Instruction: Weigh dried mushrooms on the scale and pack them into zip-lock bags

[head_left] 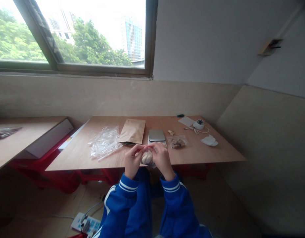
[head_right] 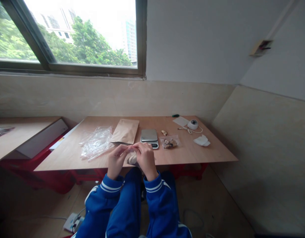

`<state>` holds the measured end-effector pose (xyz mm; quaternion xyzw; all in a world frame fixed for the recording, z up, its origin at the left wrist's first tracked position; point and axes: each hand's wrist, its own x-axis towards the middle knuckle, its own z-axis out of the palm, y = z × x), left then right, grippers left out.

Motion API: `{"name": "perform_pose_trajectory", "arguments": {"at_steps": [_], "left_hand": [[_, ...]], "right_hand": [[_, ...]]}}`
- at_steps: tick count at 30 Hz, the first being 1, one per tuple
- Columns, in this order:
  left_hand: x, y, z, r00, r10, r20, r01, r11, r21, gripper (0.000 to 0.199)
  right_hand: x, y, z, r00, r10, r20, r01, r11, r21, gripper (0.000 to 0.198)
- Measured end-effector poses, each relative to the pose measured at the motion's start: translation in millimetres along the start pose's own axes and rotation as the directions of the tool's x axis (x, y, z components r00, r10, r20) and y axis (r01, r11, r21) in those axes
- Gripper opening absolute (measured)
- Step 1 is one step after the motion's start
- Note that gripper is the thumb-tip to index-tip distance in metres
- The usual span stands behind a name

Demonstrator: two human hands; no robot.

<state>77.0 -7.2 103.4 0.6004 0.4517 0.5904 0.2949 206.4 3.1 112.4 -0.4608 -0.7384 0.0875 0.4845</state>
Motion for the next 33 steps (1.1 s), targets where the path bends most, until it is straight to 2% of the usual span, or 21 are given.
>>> {"name": "perform_pose_trajectory", "arguments": {"at_steps": [4,9,13,16,19,22,26,29,33], "left_hand": [[0.4,-0.3,3.2,0.996,0.061,-0.066,-0.056,0.995,0.083,0.016],[0.3,-3.2,5.5,0.99,0.056,-0.126,-0.044,0.994,0.101,0.016],[-1.1,-3.6,7.8,0.984,0.081,-0.159,-0.056,0.986,0.158,0.016],[-1.4,-3.0,8.9,0.982,0.07,-0.173,-0.046,0.989,0.137,0.015],[-0.3,-3.3,7.2,0.992,0.051,-0.113,-0.045,0.998,0.053,0.012],[0.2,-5.5,5.2,0.998,0.035,-0.06,-0.037,0.999,-0.03,0.018],[-2.2,-8.6,7.8,0.994,0.038,-0.104,-0.046,0.996,-0.075,0.026],[-4.0,-9.5,12.1,0.993,0.046,-0.112,-0.055,0.995,-0.082,0.027],[-4.2,-10.4,15.7,0.992,0.022,-0.124,-0.029,0.998,-0.058,0.025]], "right_hand": [[-0.3,-3.2,5.9,0.998,0.004,-0.063,-0.007,0.999,-0.047,0.013],[1.3,-6.5,15.4,0.997,-0.016,-0.073,0.009,0.996,-0.093,0.02],[1.0,-4.4,21.9,0.997,0.007,-0.079,-0.013,0.997,-0.071,0.019],[-0.4,-3.1,20.7,0.998,0.022,-0.065,-0.02,1.0,0.022,0.018],[-2.1,-4.0,13.7,0.996,0.045,-0.08,-0.032,0.987,0.159,0.014],[-2.9,-6.6,5.4,0.995,0.075,-0.065,-0.057,0.966,0.251,0.01],[-0.6,-7.4,1.0,0.995,0.095,-0.025,-0.083,0.949,0.305,0.012],[3.2,-4.4,3.7,0.996,0.084,-0.017,-0.077,0.959,0.273,0.015],[7.6,0.0,12.7,0.998,0.039,-0.045,-0.037,0.997,0.064,0.018]]}}
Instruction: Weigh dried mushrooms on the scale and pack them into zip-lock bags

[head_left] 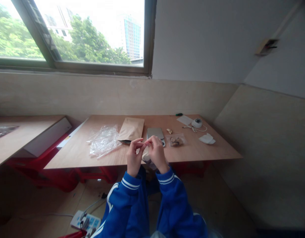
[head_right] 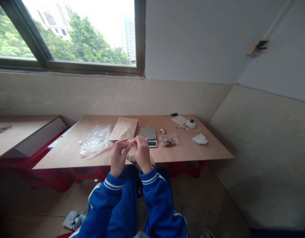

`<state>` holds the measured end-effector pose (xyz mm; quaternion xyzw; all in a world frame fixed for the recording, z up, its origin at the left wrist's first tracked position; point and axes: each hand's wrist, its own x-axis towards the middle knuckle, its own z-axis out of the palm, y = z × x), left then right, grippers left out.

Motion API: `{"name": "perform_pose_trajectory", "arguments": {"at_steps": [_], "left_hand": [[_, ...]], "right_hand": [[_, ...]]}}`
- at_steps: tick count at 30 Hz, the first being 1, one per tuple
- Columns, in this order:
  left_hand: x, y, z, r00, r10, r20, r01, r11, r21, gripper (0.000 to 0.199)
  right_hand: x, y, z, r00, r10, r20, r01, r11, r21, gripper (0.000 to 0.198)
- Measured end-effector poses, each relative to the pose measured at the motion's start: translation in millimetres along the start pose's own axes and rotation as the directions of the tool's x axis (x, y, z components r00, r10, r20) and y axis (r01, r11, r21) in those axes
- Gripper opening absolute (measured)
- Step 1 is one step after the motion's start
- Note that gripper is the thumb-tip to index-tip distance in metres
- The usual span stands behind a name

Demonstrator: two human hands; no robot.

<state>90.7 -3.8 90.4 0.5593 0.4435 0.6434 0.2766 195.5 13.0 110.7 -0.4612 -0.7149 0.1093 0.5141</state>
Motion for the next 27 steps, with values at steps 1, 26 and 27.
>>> {"name": "perform_pose_trajectory", "arguments": {"at_steps": [1,26,27], "left_hand": [[0.1,-0.4,0.4,1.0,-0.008,-0.012,0.008,1.0,0.017,0.025],[2.2,1.2,-17.5,0.994,-0.104,-0.034,0.104,0.995,0.006,0.022],[2.3,1.4,-18.4,0.993,-0.111,-0.038,0.111,0.994,0.005,0.022]], "right_hand": [[0.7,0.9,2.5,1.0,-0.009,-0.004,0.009,0.999,-0.044,0.019],[-8.2,15.1,-2.5,0.978,-0.122,0.167,0.129,0.991,-0.034,0.013],[-8.8,14.6,-4.1,0.979,-0.108,0.175,0.111,0.994,-0.003,0.014]]}}
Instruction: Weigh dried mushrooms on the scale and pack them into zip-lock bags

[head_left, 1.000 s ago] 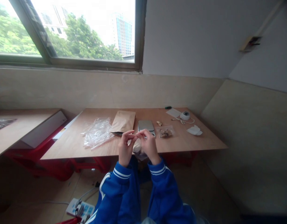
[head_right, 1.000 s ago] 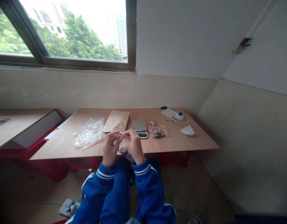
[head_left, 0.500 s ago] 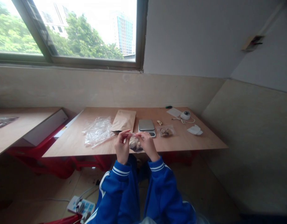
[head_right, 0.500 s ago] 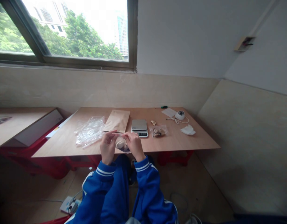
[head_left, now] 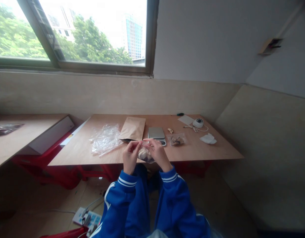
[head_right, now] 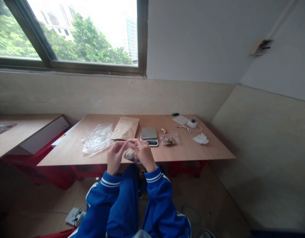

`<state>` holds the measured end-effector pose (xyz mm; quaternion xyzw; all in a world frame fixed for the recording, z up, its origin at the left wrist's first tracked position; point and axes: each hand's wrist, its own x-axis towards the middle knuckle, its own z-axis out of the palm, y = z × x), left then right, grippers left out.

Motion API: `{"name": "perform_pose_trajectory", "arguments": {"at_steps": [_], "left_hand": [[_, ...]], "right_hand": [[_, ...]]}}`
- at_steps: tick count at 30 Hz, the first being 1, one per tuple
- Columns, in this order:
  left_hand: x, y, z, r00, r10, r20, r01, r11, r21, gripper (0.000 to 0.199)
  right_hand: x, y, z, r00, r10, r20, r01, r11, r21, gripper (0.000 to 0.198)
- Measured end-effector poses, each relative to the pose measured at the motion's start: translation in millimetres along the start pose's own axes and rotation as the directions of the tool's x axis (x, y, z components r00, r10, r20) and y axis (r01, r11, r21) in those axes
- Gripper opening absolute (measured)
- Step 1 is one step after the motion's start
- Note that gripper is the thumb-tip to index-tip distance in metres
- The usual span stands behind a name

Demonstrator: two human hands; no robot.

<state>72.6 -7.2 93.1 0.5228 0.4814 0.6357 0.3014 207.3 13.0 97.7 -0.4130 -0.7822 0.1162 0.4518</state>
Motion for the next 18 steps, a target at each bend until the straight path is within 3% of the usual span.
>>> {"name": "perform_pose_trajectory", "arguments": {"at_steps": [10,18], "left_hand": [[-1.2,-0.9,-4.8,0.999,0.01,0.048,-0.011,1.0,0.018,0.025],[-3.2,2.6,-3.2,1.0,0.011,0.029,-0.012,0.999,0.036,0.025]], "right_hand": [[-3.0,-1.7,0.8,0.993,0.096,-0.07,-0.085,0.986,0.144,0.012],[-4.0,-9.3,7.4,0.991,-0.012,-0.136,0.005,0.999,-0.052,0.016]]}}
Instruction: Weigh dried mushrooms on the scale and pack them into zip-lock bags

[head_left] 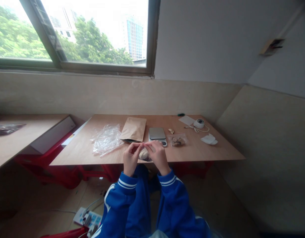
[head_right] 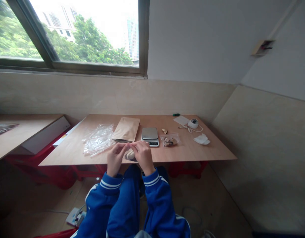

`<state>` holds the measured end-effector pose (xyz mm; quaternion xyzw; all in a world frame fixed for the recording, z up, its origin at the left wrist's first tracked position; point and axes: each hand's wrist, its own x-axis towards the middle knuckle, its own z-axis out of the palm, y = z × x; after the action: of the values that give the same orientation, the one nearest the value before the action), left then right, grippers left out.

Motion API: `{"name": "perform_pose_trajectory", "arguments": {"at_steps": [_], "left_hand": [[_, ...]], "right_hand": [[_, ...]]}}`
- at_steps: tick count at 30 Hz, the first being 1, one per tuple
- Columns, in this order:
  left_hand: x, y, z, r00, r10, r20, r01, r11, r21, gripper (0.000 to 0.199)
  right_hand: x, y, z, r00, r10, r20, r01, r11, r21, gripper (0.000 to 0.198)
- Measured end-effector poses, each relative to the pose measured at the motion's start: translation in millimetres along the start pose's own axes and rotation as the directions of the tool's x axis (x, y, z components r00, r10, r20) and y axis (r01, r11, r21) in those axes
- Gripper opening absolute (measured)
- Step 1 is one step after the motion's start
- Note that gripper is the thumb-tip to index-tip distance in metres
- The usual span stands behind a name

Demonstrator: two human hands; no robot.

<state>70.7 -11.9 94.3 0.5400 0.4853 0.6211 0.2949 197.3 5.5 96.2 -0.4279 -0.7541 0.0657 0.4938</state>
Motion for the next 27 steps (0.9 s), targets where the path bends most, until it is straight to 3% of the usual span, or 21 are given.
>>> {"name": "perform_pose_trajectory", "arguments": {"at_steps": [4,13,19,23,27], "left_hand": [[-1.6,-0.4,0.4,0.999,0.033,-0.028,-0.031,0.998,0.058,0.024],[-6.5,-7.6,5.8,0.984,0.175,-0.033,-0.16,0.952,0.261,0.017],[-2.5,-4.3,-0.6,0.995,0.082,-0.064,-0.071,0.984,0.16,0.019],[0.2,-1.4,-2.3,0.995,0.039,-0.088,-0.03,0.995,0.098,0.02],[1.3,-2.0,-0.2,1.0,0.006,-0.001,-0.006,1.0,-0.027,0.021]], "right_hand": [[-2.4,-4.9,6.1,1.0,-0.02,-0.02,0.019,0.998,-0.063,0.019],[-4.2,-5.5,15.1,0.994,0.064,-0.09,-0.072,0.993,-0.091,0.022],[-5.7,3.6,3.2,0.997,0.047,0.056,-0.049,0.998,0.05,0.015],[-7.9,8.6,1.3,0.997,0.077,0.012,-0.077,0.997,-0.012,0.017],[-4.0,8.8,0.3,0.998,0.064,-0.022,-0.065,0.995,-0.073,0.019]]}}
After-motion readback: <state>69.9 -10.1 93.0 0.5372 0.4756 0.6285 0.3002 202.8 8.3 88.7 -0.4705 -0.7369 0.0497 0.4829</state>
